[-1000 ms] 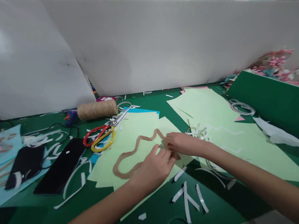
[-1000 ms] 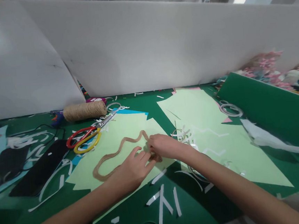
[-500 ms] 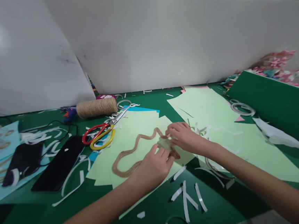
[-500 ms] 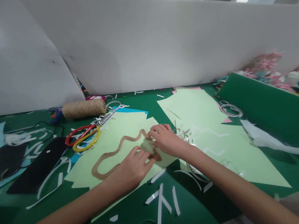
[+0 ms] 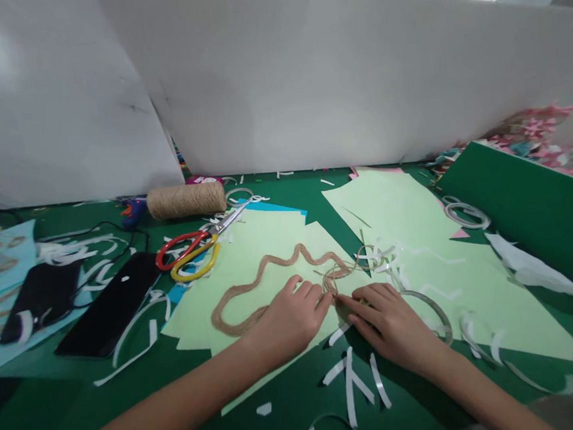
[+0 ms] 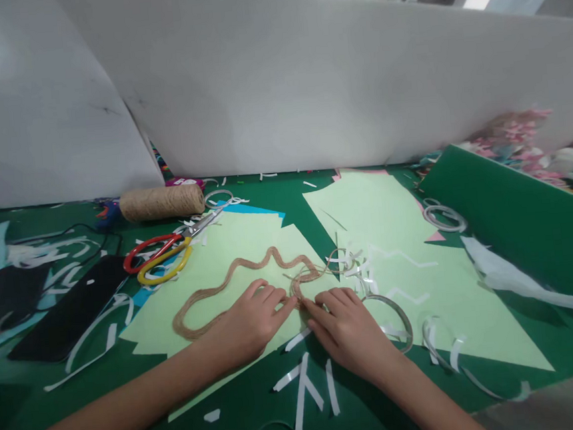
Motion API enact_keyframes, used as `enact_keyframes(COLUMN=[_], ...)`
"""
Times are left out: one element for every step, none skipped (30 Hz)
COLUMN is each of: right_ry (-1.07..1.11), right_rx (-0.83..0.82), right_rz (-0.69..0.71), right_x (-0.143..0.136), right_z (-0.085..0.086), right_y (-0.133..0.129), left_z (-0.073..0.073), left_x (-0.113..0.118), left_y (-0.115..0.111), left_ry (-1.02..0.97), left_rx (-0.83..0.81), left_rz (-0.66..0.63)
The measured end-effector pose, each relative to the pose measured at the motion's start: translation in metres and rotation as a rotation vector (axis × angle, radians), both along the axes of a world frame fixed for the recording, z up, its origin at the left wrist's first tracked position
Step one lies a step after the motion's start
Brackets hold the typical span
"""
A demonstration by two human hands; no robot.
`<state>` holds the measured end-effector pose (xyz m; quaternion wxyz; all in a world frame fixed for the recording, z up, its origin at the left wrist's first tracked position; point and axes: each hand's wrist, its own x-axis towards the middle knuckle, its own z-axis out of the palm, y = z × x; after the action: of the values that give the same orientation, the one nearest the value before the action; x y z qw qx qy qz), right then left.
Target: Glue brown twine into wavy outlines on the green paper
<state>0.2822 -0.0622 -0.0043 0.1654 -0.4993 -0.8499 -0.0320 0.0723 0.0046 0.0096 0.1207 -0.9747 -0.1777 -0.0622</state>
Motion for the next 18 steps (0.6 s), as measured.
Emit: enact_keyframes(right_ry=[-0.003,-0.004,-0.004,-0.003,0.001,0.006,0.013,0.018,0.022,0.021,0.016,0.008,-0.002,-0.012,-0.021,-0.029,-0.037,-0.044], right_rx=[0.001,0.001,-0.001,-0.005,-0.009,-0.016,-0.024,-0.033,-0.042,-0.048,-0.048,-0.047,-0.041,-0.033,-0.025,-0.019,-0.011,-0.003], right_rz=[0.002,0.004,0.004,0.004,0.003,0.002,0.002,0.004,0.006,0.008,0.008,0.009,0.009,0.008,0.008,0.010,0.012,0.014], right_x=[-0.0008,-0.0017,-0.0025,-0.0032,-0.0038,-0.0042,-0.0045,-0.0047,-0.0048,-0.0050,-0.0053,-0.0058,-0.0065,-0.0072,-0.0081,-0.0090,-0.0099,-0.0106], right_z=[0.0002,0.0004,0.0004,0.0001,-0.0005,-0.0013,-0.0022,-0.0030,-0.0036,-0.0039,-0.0040,-0.0038,-0.0035,-0.0031,-0.0028,-0.0026,-0.0026,-0.0028], right_y=[0.0004,0.0006,0.0003,-0.0001,-0.0008,-0.0014,-0.0019,-0.0023,-0.0025,-0.0026,-0.0025,-0.0024,-0.0022,-0.0020,-0.0018,-0.0016,-0.0013,-0.0010], left_z=[0.0000,-0.0001,-0.0001,-0.0001,-0.0001,0.0000,0.0001,0.0002,0.0002,0.0001,0.0000,-0.0003,-0.0006,-0.0010,-0.0013,-0.0015,-0.0016,-0.0016], left_x=[-0.0001,-0.0002,-0.0002,-0.0002,-0.0002,-0.0001,-0.0001,0.0000,0.0000,0.0000,0.0000,0.0000,0.0001,0.0002,0.0002,0.0004,0.0005,0.0006], left_y=[-0.0001,-0.0001,-0.0002,-0.0003,-0.0004,-0.0006,-0.0007,-0.0007,-0.0008,-0.0009,-0.0009,-0.0009,-0.0008,-0.0008,-0.0007,-0.0007,-0.0007,-0.0008], left_ry=[-0.004,-0.008,-0.010,-0.008,-0.005,-0.004,-0.004,-0.004,-0.005,-0.007,-0.006,-0.005,-0.003,-0.002,-0.002,-0.002,-0.003,-0.005], left_rx=[0.002,0.003,0.001,-0.003,-0.007,-0.009,-0.011,-0.013,-0.014,-0.015,-0.016,-0.017,-0.016,-0.014,-0.014,-0.013,-0.012,-0.010], left_rz=[-0.002,-0.003,-0.003,-0.004,-0.004,-0.003,-0.003,-0.004,-0.003,-0.003,-0.001,0.001,0.003,0.004,0.005,0.005,0.003,0.000])
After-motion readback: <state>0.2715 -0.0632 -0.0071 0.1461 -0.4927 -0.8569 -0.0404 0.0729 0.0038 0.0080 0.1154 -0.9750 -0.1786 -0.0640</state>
